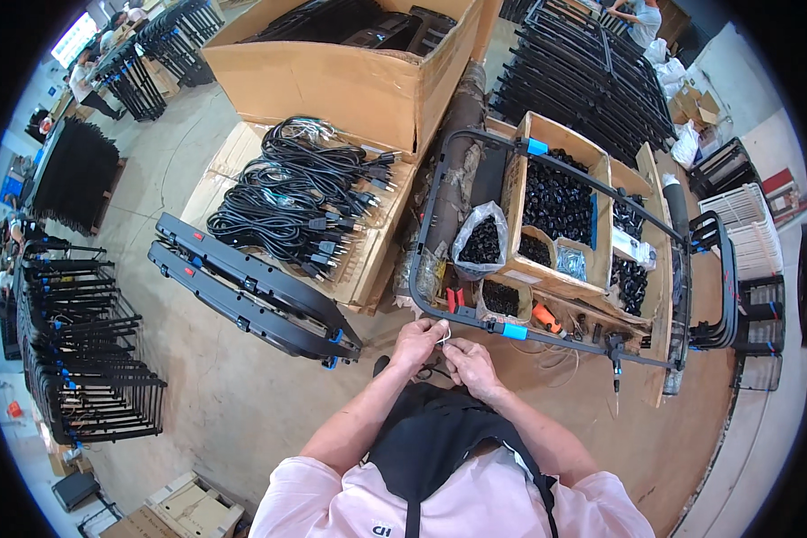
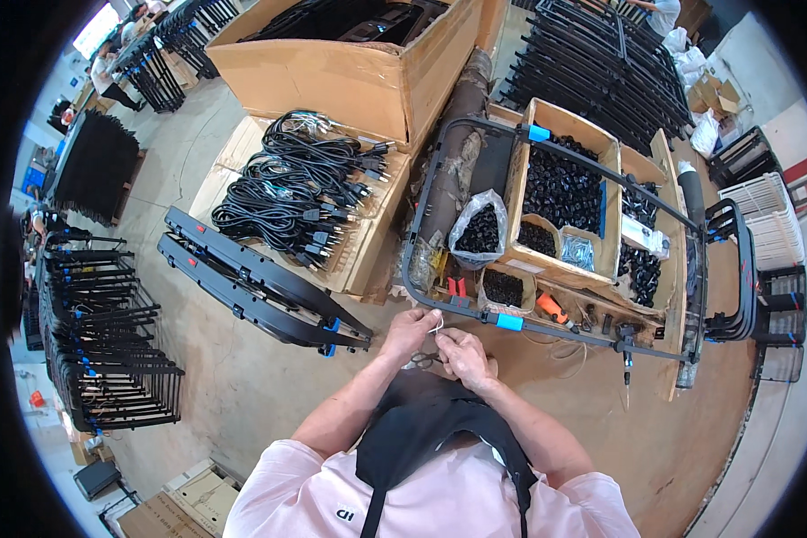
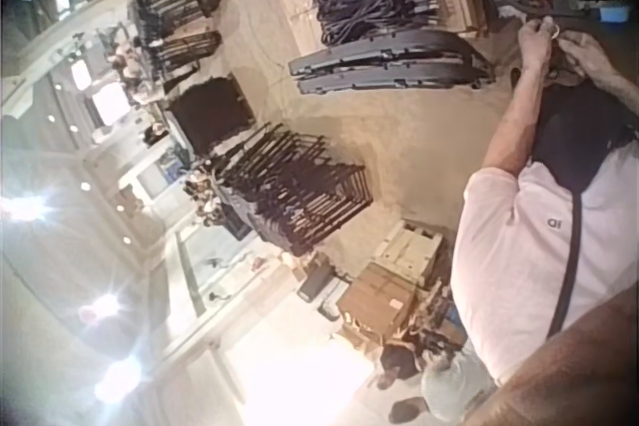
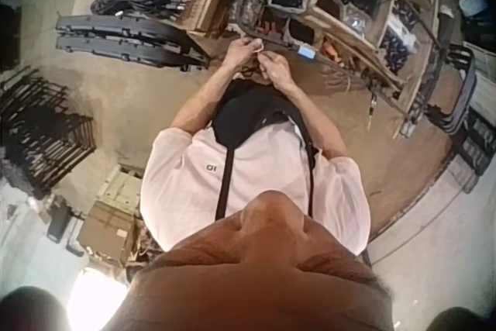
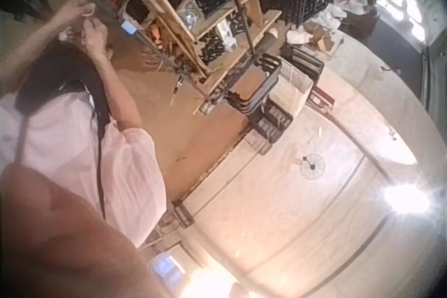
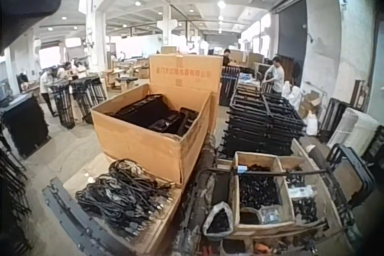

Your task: The person assembles a black electronic device, likely a portable heater, in a warehouse setting. They attach a metal frame to the unit, connect a power cord, and use a pneumatic screwdriver to secure a plastic cover onto the device.

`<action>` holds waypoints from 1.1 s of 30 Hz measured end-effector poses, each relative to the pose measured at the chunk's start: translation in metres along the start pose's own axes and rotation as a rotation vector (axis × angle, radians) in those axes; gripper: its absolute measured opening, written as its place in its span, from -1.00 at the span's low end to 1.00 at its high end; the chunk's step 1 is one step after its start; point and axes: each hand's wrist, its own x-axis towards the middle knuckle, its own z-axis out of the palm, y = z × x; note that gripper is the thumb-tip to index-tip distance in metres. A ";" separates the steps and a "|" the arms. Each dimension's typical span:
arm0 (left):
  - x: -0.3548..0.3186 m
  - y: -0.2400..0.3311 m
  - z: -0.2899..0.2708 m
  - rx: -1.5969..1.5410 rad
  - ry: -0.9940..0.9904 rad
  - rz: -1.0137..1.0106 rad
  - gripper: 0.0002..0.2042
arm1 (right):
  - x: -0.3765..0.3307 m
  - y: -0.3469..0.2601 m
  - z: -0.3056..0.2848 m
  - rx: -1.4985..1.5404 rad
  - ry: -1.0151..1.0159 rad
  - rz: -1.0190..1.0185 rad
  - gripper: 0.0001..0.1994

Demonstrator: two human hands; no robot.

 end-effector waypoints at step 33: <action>-0.020 -0.087 -0.008 0.279 -0.291 0.665 -0.73 | 0.030 -0.007 0.028 0.317 0.070 -0.034 -0.67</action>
